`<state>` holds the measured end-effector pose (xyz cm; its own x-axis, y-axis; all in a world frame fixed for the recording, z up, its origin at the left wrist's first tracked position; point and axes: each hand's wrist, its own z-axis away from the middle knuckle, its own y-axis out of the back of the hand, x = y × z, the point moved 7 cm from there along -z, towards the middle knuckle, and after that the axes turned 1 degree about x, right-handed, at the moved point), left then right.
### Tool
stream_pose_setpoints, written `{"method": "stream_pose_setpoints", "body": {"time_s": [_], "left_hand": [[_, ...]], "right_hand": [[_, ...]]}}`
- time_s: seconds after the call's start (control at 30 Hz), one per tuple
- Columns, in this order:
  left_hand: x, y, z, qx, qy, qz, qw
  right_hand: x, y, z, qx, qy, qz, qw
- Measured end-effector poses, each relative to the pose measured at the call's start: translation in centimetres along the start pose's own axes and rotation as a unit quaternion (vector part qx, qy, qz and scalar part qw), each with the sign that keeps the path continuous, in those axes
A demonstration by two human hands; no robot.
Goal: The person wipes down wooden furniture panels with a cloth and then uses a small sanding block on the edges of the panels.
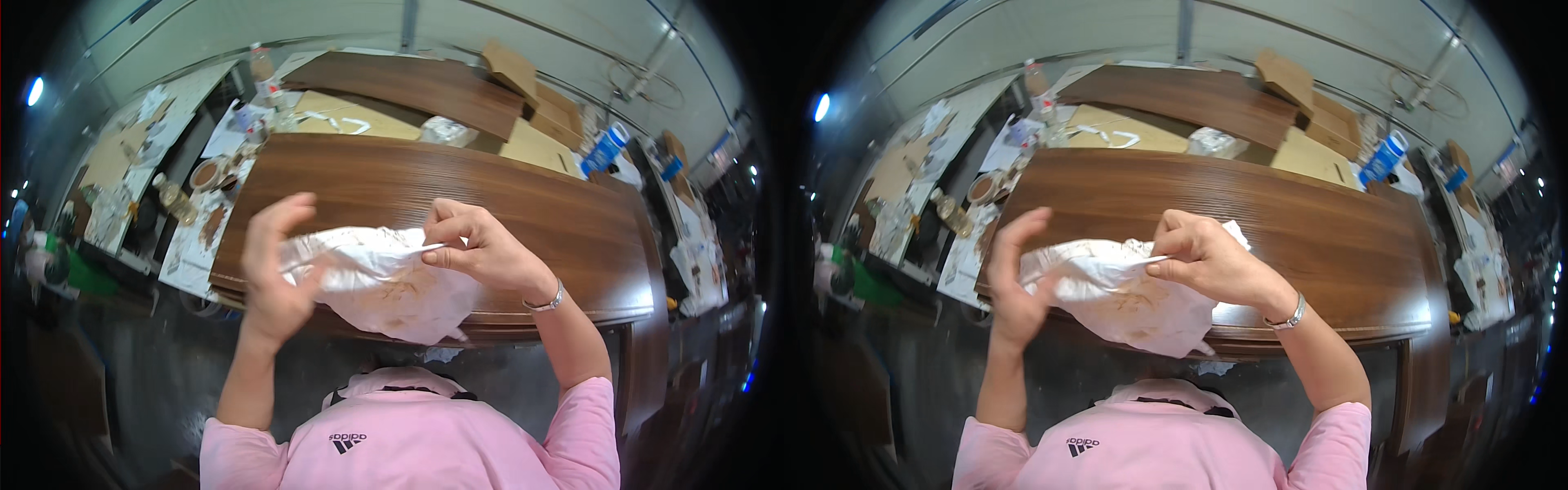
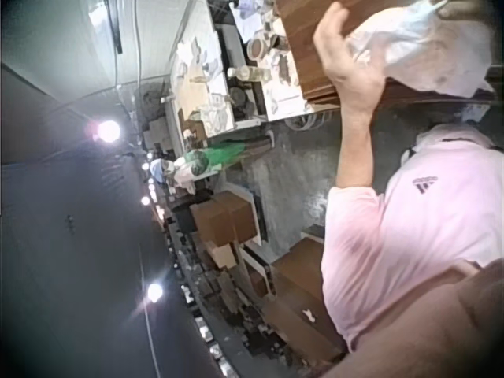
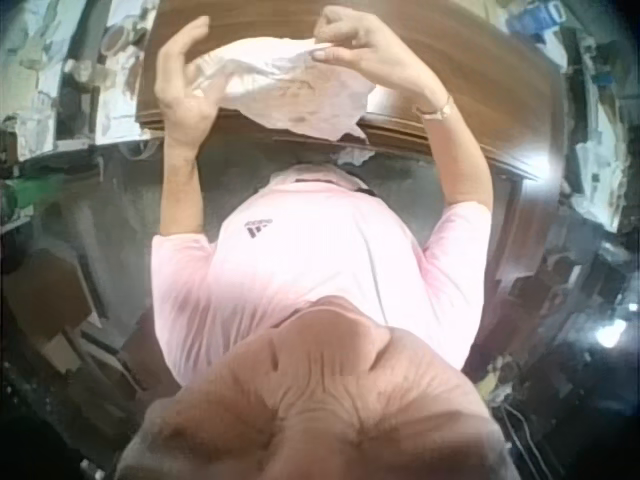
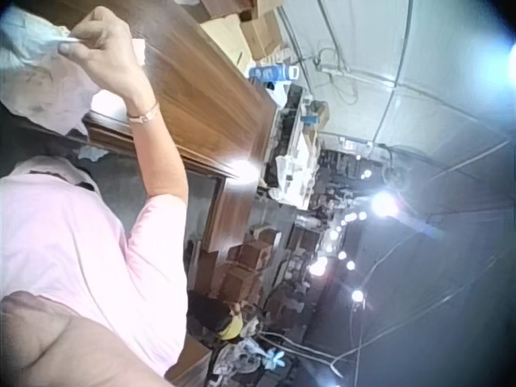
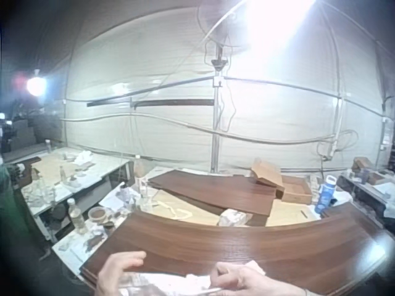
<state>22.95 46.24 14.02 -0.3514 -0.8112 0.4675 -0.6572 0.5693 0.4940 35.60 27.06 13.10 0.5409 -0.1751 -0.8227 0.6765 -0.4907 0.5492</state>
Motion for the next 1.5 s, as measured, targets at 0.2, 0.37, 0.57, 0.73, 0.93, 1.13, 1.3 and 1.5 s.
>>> {"method": "stream_pose_setpoints", "body": {"time_s": [0.2, 0.37, 0.57, 0.73, 0.93, 1.13, 1.3, 1.5], "left_hand": [[-0.1, -3.1, 5.1, -0.159, 0.220, 0.199, 0.942], [-2.8, 2.0, 9.8, -0.124, 0.301, 0.322, 0.889], [-9.6, 11.1, 14.5, 0.124, 0.394, 0.421, 0.807], [-19.1, 18.3, 18.7, 0.215, 0.398, 0.456, 0.766], [-28.4, 21.2, 20.2, 0.286, 0.439, 0.495, 0.693], [-34.9, 22.4, 23.8, 0.316, 0.470, 0.546, 0.617], [-37.5, 23.3, 25.4, 0.336, 0.476, 0.558, 0.591], [-39.2, 25.1, 27.4, 0.340, 0.474, 0.566, 0.582]], "right_hand": [[-2.2, -5.1, -5.0, -0.154, -0.013, -0.359, 0.921], [-2.1, -10.1, -8.8, -0.243, -0.019, -0.342, 0.908], [-5.2, -15.9, -17.4, -0.247, -0.026, -0.249, 0.936], [-5.2, -25.1, -31.8, -0.181, -0.049, -0.194, 0.963], [3.3, -38.2, -48.0, -0.079, -0.098, -0.054, 0.991], [8.4, -47.7, -53.5, 0.001, -0.123, -0.195, 0.973], [7.1, -48.8, -55.1, 0.001, -0.085, -0.196, 0.977], [1.6, -47.0, -52.2, -0.135, 0.023, -0.156, 0.978]]}}
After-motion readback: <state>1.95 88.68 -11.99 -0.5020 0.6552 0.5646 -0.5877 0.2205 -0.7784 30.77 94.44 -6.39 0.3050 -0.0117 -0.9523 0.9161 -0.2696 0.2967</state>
